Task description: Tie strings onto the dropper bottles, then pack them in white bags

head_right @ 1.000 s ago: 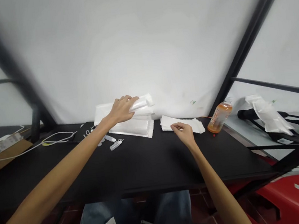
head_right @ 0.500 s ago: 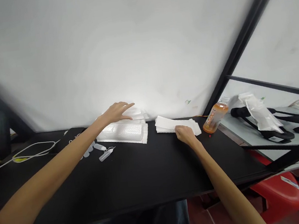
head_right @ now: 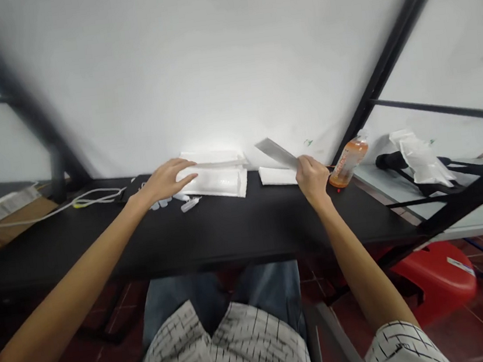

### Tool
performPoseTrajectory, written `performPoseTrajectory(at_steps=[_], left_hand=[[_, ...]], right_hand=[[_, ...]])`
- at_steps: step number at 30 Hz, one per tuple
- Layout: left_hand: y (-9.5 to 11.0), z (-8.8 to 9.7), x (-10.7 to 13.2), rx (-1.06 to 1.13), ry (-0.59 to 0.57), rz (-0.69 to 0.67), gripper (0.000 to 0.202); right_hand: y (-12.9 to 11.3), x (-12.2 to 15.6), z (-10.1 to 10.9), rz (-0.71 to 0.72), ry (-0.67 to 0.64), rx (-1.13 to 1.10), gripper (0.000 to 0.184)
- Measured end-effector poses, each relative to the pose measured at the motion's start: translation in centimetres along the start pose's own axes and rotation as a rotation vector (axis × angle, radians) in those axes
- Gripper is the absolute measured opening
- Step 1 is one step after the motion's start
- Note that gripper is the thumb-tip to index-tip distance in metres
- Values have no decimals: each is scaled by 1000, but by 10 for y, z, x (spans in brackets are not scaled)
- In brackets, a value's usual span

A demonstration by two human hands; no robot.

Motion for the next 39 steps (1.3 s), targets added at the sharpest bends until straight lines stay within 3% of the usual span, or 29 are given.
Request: performPoseTrajectory(at_steps=[3,5,9,13,17,20,24,27,31,34,36,39], left_hand=[[2,18,50,79,115,28,44],[-2,28,80,106,183,45,40],[-19,46,120,127,333,82,35],[-27,51,127,220,341,203,34],[-9,36,115,321,175,188,33],[5,11,112,333,-28,165,34],[11,-18,121,159,-263,179,39],[9,-25,123,51,-297,218,37],[14,-32,110,3,-296,234,35],[21,-43,95,16,-310,216,34],[23,-51,88,10,-329,220,35],[26,-60,82,-9,-335,204,45]], right_hand=[[-39,6,53,87,203,-173,26],[-69,11,80,174,250,-276,24],[-138,26,105,382,172,-437,27],[-215,55,108,694,-41,-584,31],[-267,80,111,880,-153,-680,32],[-283,77,105,860,-235,-759,28],[-282,32,67,575,-398,-778,26],[-287,-2,29,467,-526,-680,21],[-315,-6,-4,693,-751,-583,23],[-324,4,-16,763,-825,-546,15],[-318,5,-19,701,-813,-592,11],[-287,-9,-21,460,-740,-807,18]])
Point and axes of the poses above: each hand's wrist, its own x-axis away from the middle knuckle, its own z-axis out of the back of the hand, y = z × x, the point moved 8 cm from there along -x, towards the middle knuckle, and after that the axes turned 14 degrees about x, right-handed, at the moved point
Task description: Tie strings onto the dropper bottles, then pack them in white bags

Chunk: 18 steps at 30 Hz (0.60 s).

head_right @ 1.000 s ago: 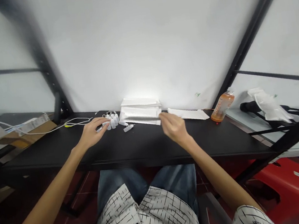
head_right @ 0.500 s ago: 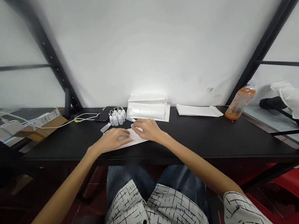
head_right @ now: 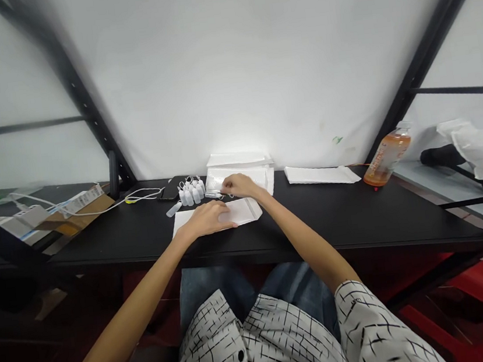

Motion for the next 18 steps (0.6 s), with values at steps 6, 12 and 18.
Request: performPoseTrajectory(at_steps=[6,12,18], left_hand=[[1,-7,-6,-57,67,-20,51],[-10,-7,-11,136,136,44,29],[-21,-8,-11,304,246,98,18]], right_hand=[[48,44,20,-178,29,-503,38],[66,70,-3,-140,-84,-485,41],[84,72,-7,-148,-64,-411,37]])
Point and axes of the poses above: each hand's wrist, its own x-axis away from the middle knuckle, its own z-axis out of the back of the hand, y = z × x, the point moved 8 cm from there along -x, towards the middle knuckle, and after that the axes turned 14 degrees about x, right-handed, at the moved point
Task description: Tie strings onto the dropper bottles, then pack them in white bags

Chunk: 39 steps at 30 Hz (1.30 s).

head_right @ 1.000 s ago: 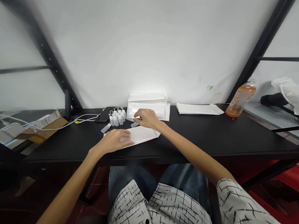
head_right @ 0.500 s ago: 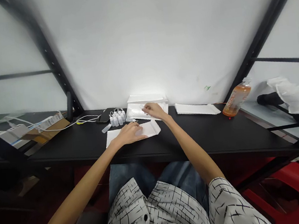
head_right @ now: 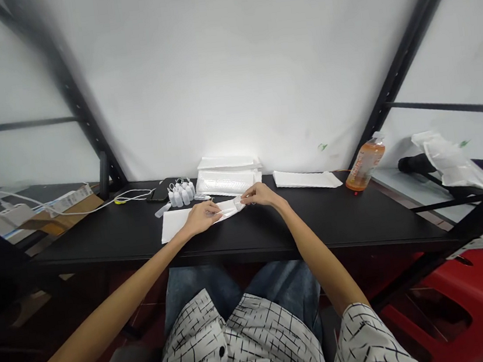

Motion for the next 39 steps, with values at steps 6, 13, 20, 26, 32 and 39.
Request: performPoseTrajectory(at_steps=[6,13,20,26,32,39], left_hand=[[-2,4,3,141,110,-31,10],[1,12,5,239,213,-66,3],[2,17,12,91,139,-102,9],[1,24,32,46,-51,-129,20],[-3,31,37,5,-58,-92,24],[-8,27,38,-60,-29,-80,38]], right_hand=[[4,5,3,-36,-44,-100,32],[-32,2,-14,37,-170,-170,24],[-47,-3,-34,1,-223,-298,24],[-61,-2,-34,108,-155,-181,25],[-61,-10,-51,11,-215,-226,19],[-53,-24,-29,-12,-87,-227,26]])
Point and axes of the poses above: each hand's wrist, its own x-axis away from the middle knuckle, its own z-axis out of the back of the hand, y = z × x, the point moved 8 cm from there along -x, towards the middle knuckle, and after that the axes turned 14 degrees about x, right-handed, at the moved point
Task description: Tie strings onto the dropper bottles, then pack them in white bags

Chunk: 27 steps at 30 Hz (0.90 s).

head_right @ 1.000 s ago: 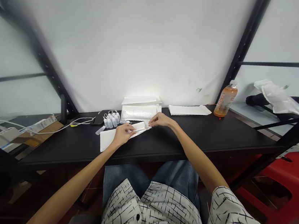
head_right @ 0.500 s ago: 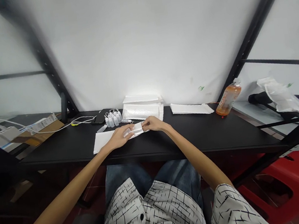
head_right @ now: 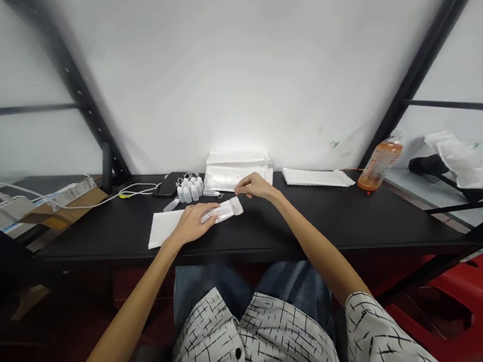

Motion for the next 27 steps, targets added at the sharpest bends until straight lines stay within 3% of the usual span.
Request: performPoseTrajectory(at_steps=[2,4,9,12,15,20,23,27], left_hand=[[-1,1,2,2,14,-1,36],[-1,3,3,2,30,1,36],[-1,4,5,-1,34,29,35],[-1,4,5,10,27,28,35],[0,4,4,34,23,19,38],[1,6,4,50,49,12,36],[0,7,3,40,79,9,36],[-2,8,4,-7,99,43,35]], right_hand=[[3,-8,19,-34,170,94,27],[0,-20,22,-31,248,257,25],[-12,-52,-14,-111,146,636,24],[-11,-61,-29,-159,75,652,18],[-9,-62,-24,-144,96,612,16],[-10,-33,22,-1,252,316,24],[-4,-4,38,-10,176,213,28],[7,29,43,-53,51,205,27]])
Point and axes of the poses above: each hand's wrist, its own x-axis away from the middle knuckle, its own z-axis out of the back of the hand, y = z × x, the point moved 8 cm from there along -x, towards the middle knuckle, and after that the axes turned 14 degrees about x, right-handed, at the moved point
